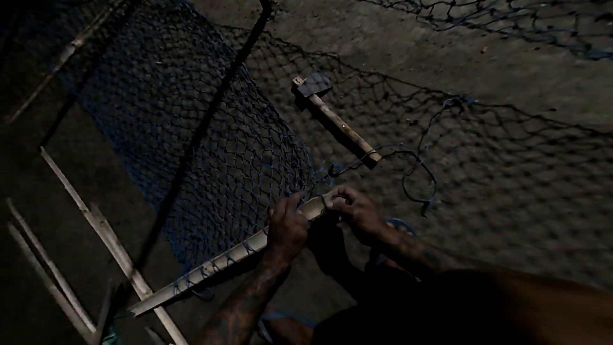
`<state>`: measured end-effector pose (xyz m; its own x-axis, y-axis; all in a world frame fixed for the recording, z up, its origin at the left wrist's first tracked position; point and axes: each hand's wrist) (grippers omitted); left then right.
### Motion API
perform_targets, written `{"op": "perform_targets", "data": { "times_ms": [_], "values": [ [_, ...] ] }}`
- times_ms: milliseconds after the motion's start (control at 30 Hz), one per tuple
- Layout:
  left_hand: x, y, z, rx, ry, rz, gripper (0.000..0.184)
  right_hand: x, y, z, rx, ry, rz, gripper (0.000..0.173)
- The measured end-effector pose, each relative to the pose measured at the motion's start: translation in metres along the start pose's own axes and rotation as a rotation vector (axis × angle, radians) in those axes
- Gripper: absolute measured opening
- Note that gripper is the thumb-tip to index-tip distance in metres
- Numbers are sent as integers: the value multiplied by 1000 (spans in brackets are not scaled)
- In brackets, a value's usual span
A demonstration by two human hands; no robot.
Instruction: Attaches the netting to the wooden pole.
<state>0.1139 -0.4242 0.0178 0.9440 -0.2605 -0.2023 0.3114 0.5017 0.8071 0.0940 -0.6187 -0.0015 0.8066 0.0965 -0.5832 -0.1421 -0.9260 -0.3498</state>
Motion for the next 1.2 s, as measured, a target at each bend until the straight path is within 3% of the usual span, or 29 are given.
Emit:
{"op": "perform_targets", "data": {
  "times_ms": [300, 500, 967, 1200],
  "values": [
    [8, 5, -9, 81, -167, -86, 56, 9, 8, 4, -18, -26, -81, 18],
    [16, 15, -4, 116, -232, -273, 67, 3, 8, 4, 14, -40, -112, 20],
    [14, 11, -10, 86, -209, -252, 41, 3, 5, 17, -64, -19, -150, 27],
    [12, 8, -18, -23, -209, -210, 33, 0, -4, 26, -170, 79, -108, 58]
  ]
}}
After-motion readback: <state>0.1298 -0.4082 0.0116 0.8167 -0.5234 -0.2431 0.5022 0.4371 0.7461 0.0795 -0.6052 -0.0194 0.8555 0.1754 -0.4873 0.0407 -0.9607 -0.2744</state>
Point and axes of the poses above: each hand's wrist, its own x-axis towards the middle knuckle, its own y-axis out of the back of the hand, z = x × y, and after that the axes turned 3 degrees about y, right-handed
